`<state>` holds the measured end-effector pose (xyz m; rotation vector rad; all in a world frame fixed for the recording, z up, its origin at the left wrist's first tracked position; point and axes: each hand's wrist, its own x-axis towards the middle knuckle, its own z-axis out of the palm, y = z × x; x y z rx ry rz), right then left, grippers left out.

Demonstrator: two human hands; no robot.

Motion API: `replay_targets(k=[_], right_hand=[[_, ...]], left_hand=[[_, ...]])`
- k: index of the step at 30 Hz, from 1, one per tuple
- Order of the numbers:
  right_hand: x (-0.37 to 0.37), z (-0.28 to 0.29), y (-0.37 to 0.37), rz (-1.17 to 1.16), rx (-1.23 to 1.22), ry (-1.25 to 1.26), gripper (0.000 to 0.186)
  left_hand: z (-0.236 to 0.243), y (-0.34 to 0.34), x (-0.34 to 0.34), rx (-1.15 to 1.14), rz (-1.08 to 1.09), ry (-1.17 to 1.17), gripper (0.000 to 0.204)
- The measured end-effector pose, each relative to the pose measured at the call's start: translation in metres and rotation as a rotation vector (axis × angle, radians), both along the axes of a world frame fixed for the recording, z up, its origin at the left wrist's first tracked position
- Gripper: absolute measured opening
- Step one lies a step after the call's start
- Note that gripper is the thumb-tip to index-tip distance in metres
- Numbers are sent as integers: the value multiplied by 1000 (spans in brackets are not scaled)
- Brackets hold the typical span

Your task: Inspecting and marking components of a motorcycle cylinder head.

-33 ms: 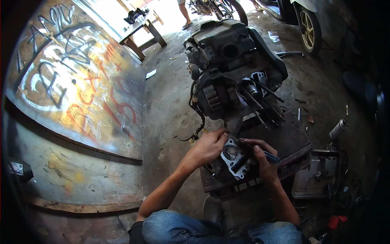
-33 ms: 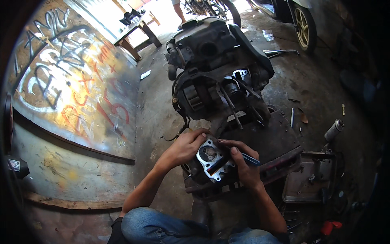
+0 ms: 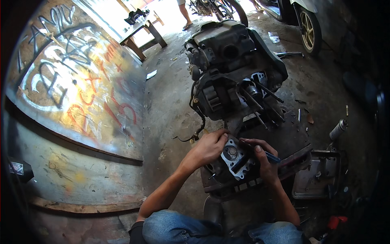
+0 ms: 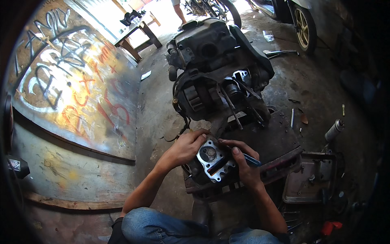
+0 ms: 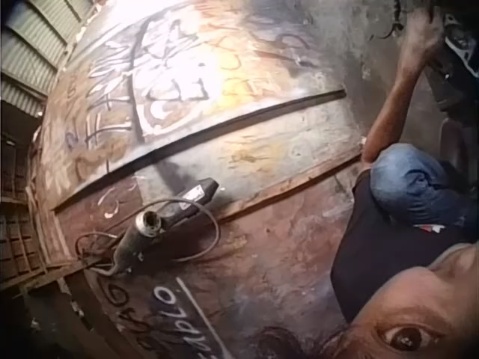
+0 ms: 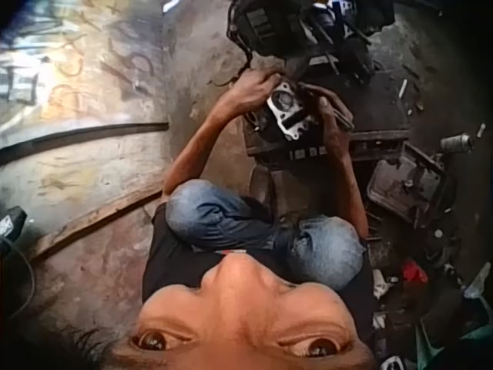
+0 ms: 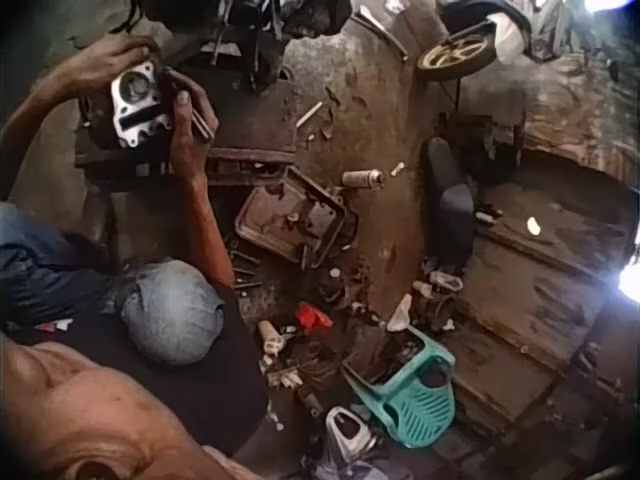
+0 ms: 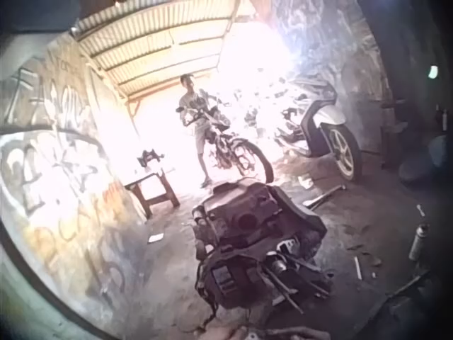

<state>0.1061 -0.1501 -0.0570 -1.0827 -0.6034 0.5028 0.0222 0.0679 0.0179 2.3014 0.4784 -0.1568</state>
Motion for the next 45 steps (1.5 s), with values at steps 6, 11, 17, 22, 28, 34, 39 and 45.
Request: replay_targets(k=[6, 11, 17, 22, 28, 34, 39, 45], right_hand=[[-1, -1, -1, -19, 32, -5, 37], [-2, -2, -5, 4, -6, -19, 34], [-3, -5, -2, 47, -34, 24, 28], [-5, -3, 0, 17, 17, 124, 18], [-3, 2, -4, 65, -12, 181, 11], [-8, -7, -3, 36, 41, 183, 10], [-9, -15, -5, 17, 87, 159, 10], [-3, -9, 3, 15, 6, 88, 12]], left_hand=[[1, -4, -2, 9, 10, 12, 45], [6, -5, -2, -20, 17, 41, 44], [2, -5, -3, 1, 14, 28, 45], [5, -5, -2, -15, 9, 49, 46], [14, -2, 0, -12, 6, 51, 47], [4, -3, -2, -5, -5, -7, 42], [4, -10, -4, -41, 12, 55, 45], [8, -3, -5, -21, 42, -44, 43]])
